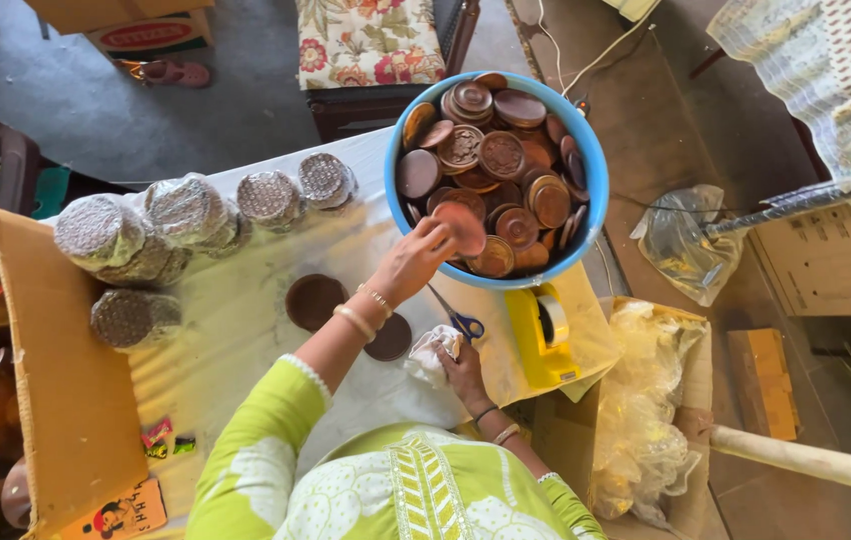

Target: The person picks carved wooden lids one at a time from a cardboard box and a blue basin, wipes each lid with a white cloth, and places the wiped lids into the basin. The person repeats this wiping and sorting cycle across the table throughout the episode.

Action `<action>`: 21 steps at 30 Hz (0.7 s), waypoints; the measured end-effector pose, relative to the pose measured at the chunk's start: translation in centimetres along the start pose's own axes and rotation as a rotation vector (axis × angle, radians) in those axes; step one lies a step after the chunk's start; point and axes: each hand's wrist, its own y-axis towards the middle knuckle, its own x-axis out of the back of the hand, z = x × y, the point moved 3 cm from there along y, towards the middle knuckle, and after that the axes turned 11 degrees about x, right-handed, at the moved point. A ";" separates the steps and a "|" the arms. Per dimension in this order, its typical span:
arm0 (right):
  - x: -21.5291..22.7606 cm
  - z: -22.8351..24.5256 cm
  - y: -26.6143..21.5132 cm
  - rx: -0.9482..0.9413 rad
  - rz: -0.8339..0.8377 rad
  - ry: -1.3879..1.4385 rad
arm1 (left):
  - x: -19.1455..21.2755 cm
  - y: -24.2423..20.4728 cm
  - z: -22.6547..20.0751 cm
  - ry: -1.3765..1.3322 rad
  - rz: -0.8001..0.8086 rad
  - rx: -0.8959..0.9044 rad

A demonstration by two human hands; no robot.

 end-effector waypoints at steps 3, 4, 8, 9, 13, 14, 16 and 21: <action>0.7 -0.1 -0.9 -0.018 -0.035 -0.020 | -0.8 3.3 -0.5 -0.048 -0.006 -0.025; 0.9 -0.3 -1.2 -0.024 -0.039 -0.021 | -1.5 3.6 0.0 -0.053 -0.001 -0.027; 1.5 -0.6 -2.3 -0.052 -0.058 -0.005 | -2.7 3.7 1.2 -0.098 0.066 0.058; 1.6 -0.5 -2.5 -0.064 -0.062 0.016 | -2.3 3.6 1.2 -0.101 0.012 0.040; 2.1 -0.3 -2.6 -0.083 -0.092 0.039 | -1.0 -1.9 1.1 -0.128 0.009 0.162; 2.2 -0.3 -2.7 -0.095 -0.113 0.043 | -1.0 -4.1 1.2 -0.108 0.074 0.304; 2.3 -1.2 -2.3 -0.102 -0.131 0.049 | -2.5 -8.9 2.0 -0.083 0.137 0.445; 1.3 -3.2 -1.0 -0.042 -0.032 0.069 | -5.0 -17.7 0.5 0.133 0.329 0.515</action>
